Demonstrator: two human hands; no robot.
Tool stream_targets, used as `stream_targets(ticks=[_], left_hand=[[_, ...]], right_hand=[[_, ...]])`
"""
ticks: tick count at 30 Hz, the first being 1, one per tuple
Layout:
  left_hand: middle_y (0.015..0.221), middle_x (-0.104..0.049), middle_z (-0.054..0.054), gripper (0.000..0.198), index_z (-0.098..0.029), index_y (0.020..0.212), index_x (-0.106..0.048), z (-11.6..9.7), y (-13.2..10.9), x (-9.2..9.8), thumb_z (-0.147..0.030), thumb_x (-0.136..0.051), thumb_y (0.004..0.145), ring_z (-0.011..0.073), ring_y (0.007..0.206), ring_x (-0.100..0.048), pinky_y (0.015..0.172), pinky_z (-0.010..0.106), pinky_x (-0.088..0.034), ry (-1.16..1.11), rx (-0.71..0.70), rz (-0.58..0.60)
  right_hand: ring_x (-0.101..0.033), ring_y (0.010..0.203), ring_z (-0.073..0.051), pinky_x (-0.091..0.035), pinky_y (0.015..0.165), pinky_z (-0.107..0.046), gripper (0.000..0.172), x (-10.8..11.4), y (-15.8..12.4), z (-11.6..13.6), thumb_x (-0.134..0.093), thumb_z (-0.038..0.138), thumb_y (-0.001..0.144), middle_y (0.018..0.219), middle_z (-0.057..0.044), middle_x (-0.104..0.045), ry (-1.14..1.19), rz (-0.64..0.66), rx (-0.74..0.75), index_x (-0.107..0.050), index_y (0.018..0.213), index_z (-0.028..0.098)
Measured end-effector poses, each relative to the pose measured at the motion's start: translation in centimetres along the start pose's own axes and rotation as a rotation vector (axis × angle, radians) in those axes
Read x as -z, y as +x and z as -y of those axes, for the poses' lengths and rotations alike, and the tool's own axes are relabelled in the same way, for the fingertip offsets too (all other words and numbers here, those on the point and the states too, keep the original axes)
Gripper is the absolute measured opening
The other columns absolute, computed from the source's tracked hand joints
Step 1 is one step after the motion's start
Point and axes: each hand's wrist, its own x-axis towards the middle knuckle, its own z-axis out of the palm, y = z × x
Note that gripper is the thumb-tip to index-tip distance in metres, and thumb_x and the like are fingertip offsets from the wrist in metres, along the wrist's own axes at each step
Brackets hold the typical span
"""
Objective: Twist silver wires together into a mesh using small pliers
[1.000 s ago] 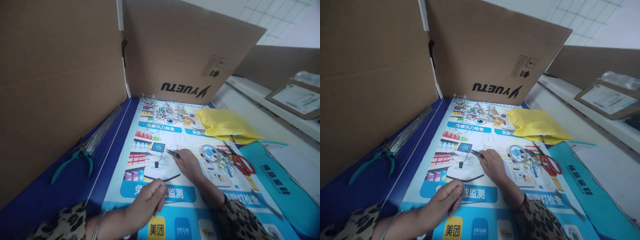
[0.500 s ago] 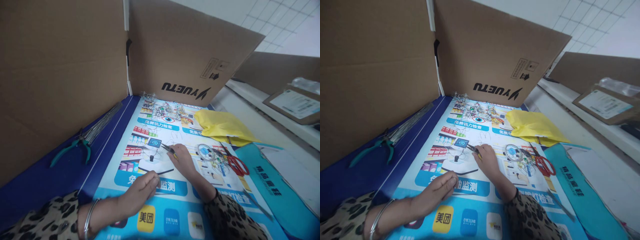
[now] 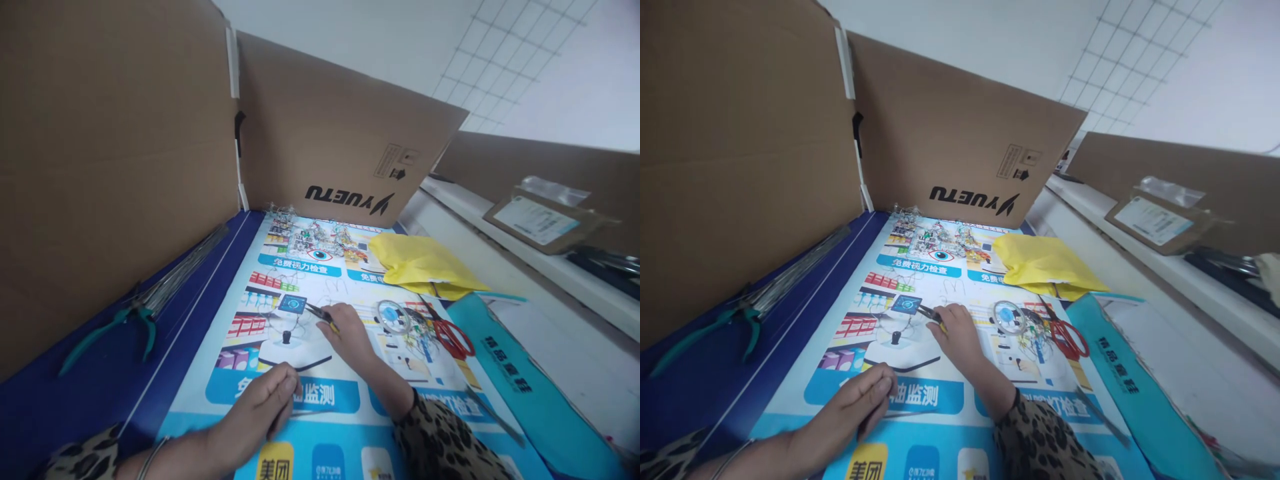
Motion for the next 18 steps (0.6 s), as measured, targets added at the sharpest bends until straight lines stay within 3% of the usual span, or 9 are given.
stream_targets(ticks=[6, 13, 18], left_hand=[[0.042, -0.038, -0.007, 0.039, -0.016, 0.080, -0.048, 0.3, 0.0, 0.1, -0.051, -0.034, 0.090, 0.0083, 0.042, -0.030, 0.048, 0.020, -0.027, -0.019, 0.008, -0.008], [0.046, -0.027, -0.009, 0.043, -0.017, 0.077, -0.044, 0.2, 0.2, 0.3, -0.058, -0.035, 0.086, 0.0070, 0.041, -0.020, 0.042, 0.021, -0.013, -0.098, 0.049, 0.065], [0.045, -0.027, -0.009, 0.045, -0.017, 0.077, -0.044, -0.2, 0.2, 0.6, -0.061, -0.035, 0.085, 0.0068, 0.041, -0.021, 0.043, 0.022, -0.014, -0.070, 0.069, 0.113]], right_hand=[[-0.053, 0.093, -0.021, -0.045, 0.081, -0.037, 0.025, 0.2, -0.1, -0.1, -0.051, 0.036, 0.084, 0.096, -0.007, -0.060, 0.023, -0.010, 0.014, -0.056, 0.104, 0.022], [-0.054, 0.092, -0.021, -0.046, 0.081, -0.036, 0.024, 1.0, -0.1, 0.2, -0.052, 0.036, 0.084, 0.095, -0.008, -0.060, 0.060, -0.011, 0.030, -0.056, 0.102, 0.022], [-0.053, 0.088, -0.019, -0.045, 0.078, -0.034, 0.024, 1.2, 0.0, 0.2, -0.050, 0.035, 0.085, 0.092, -0.007, -0.059, 0.012, -0.005, 0.006, -0.058, 0.104, 0.023]])
